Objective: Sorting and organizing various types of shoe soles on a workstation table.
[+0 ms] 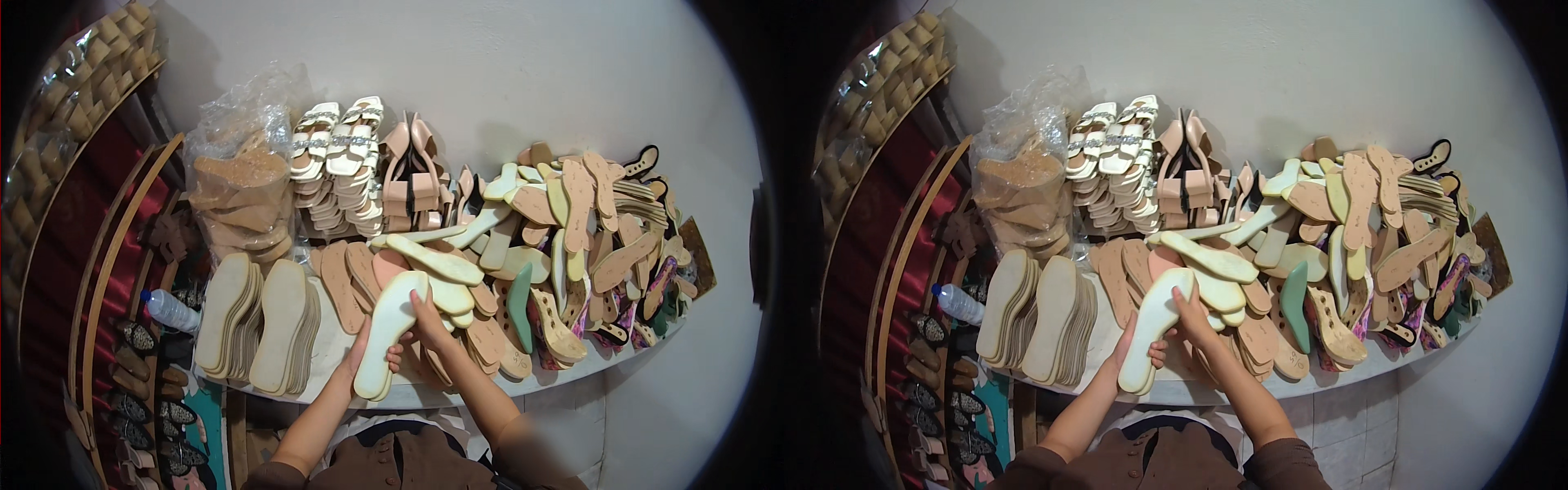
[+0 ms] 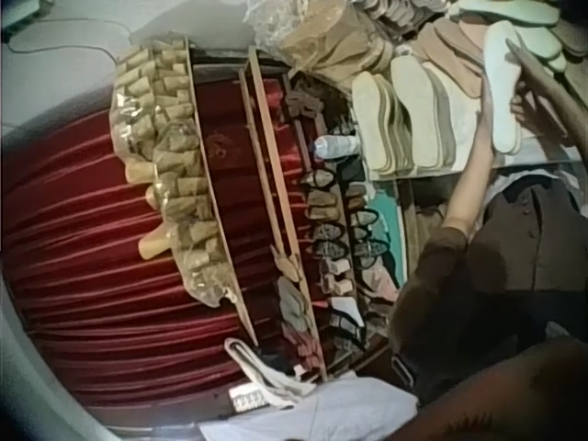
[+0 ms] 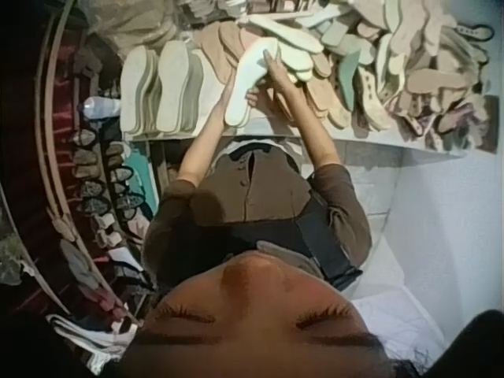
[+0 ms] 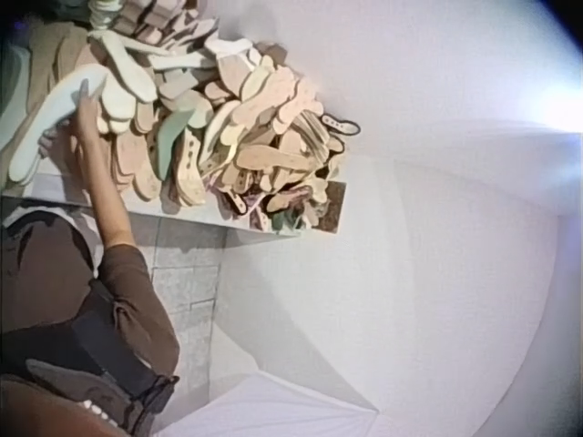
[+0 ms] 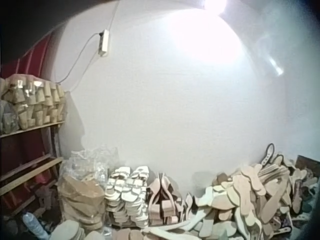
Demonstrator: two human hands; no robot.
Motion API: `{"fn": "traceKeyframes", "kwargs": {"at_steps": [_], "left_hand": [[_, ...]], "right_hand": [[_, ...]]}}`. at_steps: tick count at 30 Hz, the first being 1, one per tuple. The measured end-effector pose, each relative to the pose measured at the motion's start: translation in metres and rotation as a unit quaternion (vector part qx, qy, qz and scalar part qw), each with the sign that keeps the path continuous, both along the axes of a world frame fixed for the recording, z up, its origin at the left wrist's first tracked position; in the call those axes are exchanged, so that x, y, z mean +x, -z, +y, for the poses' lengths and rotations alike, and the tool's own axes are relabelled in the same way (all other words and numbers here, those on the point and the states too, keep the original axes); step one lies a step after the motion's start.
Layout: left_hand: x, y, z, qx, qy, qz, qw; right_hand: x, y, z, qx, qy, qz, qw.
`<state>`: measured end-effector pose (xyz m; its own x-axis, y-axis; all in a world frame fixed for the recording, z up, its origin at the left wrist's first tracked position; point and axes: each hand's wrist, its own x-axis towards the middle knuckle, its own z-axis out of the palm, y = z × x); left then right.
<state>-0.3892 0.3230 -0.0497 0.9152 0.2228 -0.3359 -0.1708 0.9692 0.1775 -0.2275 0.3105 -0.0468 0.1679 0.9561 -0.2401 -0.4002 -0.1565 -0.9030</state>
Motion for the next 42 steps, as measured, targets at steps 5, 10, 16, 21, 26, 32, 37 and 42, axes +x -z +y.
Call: {"fn": "traceKeyframes", "kwargs": {"at_steps": [5,10,16,21,26,32,37,42], "left_hand": [[-0.013,-0.006,-0.004,0.022,0.037,0.012,0.999],[-0.018,0.006,-0.008,0.069,0.006,-0.032,0.997],[-0.034,0.039,-0.020,0.161,-0.163,0.166,0.959],[-0.033,0.048,-0.038,0.190,-0.329,0.249,0.891],[-0.024,0.044,-0.064,0.348,-0.364,0.401,0.765],[-0.025,0.066,-0.110,0.457,-0.316,0.491,0.671],[-0.024,0.070,-0.139,0.441,-0.325,0.508,0.665],[-0.027,0.072,-0.139,0.411,-0.321,0.538,0.662]], "right_hand": [[-0.008,-0.004,-0.001,0.082,-0.113,0.332,0.933],[-0.009,0.018,0.004,-0.008,-0.087,0.308,0.947],[-0.031,0.015,-0.015,-0.050,-0.068,0.131,0.988],[-0.063,0.040,-0.065,-0.009,-0.145,-0.086,0.986],[-0.071,0.060,-0.095,-0.016,-0.169,-0.148,0.974],[-0.077,0.087,-0.122,-0.001,-0.096,-0.113,0.989],[-0.081,0.085,-0.145,-0.002,-0.098,-0.142,0.985],[-0.094,0.086,-0.149,0.009,-0.102,-0.245,0.964]]}}
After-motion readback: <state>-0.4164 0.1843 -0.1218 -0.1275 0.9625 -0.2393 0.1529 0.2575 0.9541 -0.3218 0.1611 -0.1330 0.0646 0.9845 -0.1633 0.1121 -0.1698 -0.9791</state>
